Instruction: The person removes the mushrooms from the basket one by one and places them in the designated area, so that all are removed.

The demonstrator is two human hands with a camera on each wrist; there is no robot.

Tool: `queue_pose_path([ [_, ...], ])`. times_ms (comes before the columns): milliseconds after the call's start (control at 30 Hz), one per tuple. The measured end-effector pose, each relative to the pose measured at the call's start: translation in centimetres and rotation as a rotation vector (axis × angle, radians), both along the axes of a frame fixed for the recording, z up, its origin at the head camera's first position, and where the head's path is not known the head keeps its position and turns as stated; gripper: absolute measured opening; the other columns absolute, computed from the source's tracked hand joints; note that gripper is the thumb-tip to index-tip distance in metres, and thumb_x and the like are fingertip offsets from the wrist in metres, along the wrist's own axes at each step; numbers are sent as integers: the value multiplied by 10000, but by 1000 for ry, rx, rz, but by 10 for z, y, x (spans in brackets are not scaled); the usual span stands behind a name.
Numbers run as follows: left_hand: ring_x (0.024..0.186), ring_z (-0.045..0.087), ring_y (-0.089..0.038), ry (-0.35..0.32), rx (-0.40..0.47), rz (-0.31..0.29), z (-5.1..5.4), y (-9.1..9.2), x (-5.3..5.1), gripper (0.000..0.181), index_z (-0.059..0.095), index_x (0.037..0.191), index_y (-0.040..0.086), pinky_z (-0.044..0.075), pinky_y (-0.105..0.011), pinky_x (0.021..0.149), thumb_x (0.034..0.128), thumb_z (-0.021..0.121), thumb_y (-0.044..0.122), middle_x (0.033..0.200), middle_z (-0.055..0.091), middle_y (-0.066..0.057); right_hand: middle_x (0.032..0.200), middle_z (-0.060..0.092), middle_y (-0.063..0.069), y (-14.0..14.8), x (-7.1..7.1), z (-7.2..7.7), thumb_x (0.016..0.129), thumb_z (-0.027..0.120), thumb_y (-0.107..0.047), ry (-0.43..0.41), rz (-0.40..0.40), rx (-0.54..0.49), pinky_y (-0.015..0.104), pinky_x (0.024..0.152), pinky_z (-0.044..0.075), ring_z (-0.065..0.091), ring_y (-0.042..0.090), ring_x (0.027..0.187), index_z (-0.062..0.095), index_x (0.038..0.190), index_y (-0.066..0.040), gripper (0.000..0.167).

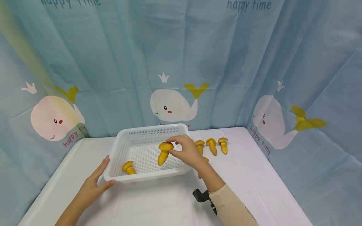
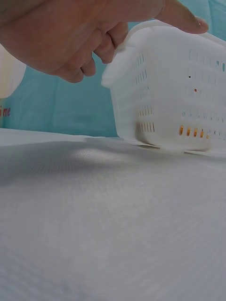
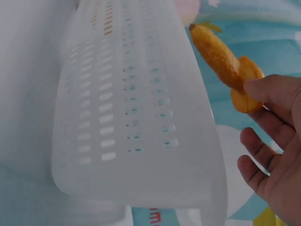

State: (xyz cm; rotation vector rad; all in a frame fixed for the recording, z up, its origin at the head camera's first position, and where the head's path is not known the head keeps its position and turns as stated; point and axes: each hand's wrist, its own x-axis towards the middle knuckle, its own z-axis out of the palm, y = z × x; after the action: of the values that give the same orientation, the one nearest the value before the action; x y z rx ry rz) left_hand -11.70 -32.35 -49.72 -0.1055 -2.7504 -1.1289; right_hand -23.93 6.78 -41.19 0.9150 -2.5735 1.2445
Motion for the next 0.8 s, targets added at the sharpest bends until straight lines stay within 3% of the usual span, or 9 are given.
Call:
queue_pose_path([
  [200,1578,112,-394,1,1,5,-1,1,-2,1016,145,1650,313,268,-805,1075,880,797,437,1721,93,15,1222,687,-195,21,3,1,891,814,-199,-7,-39,0,365,869,509,565,118,1032,721,1226,-355,382],
  [400,1571,123,-419,-9,-2,15,0,0,0,1023,136,1651,311,260,-806,1078,880,795,445,1723,90,-3,1234,678,-169,38,4,1,897,807,-168,-21,-39,-4,393,890,529,598,248,1085,720,1233,-324,380],
  [600,1572,120,-413,-12,-1,13,2,1,0,1021,134,1651,310,265,-804,1075,882,793,442,1723,86,3,1236,693,-141,56,9,5,876,821,-146,12,-75,-17,392,906,542,591,123,1027,732,1229,-295,393],
  [800,1575,113,-405,-4,18,11,3,2,1,1016,163,1652,285,257,-806,1080,876,803,425,1721,99,-4,1237,682,-142,75,10,4,880,816,-159,-39,-103,-28,457,966,522,580,133,1058,727,1228,-310,389],
])
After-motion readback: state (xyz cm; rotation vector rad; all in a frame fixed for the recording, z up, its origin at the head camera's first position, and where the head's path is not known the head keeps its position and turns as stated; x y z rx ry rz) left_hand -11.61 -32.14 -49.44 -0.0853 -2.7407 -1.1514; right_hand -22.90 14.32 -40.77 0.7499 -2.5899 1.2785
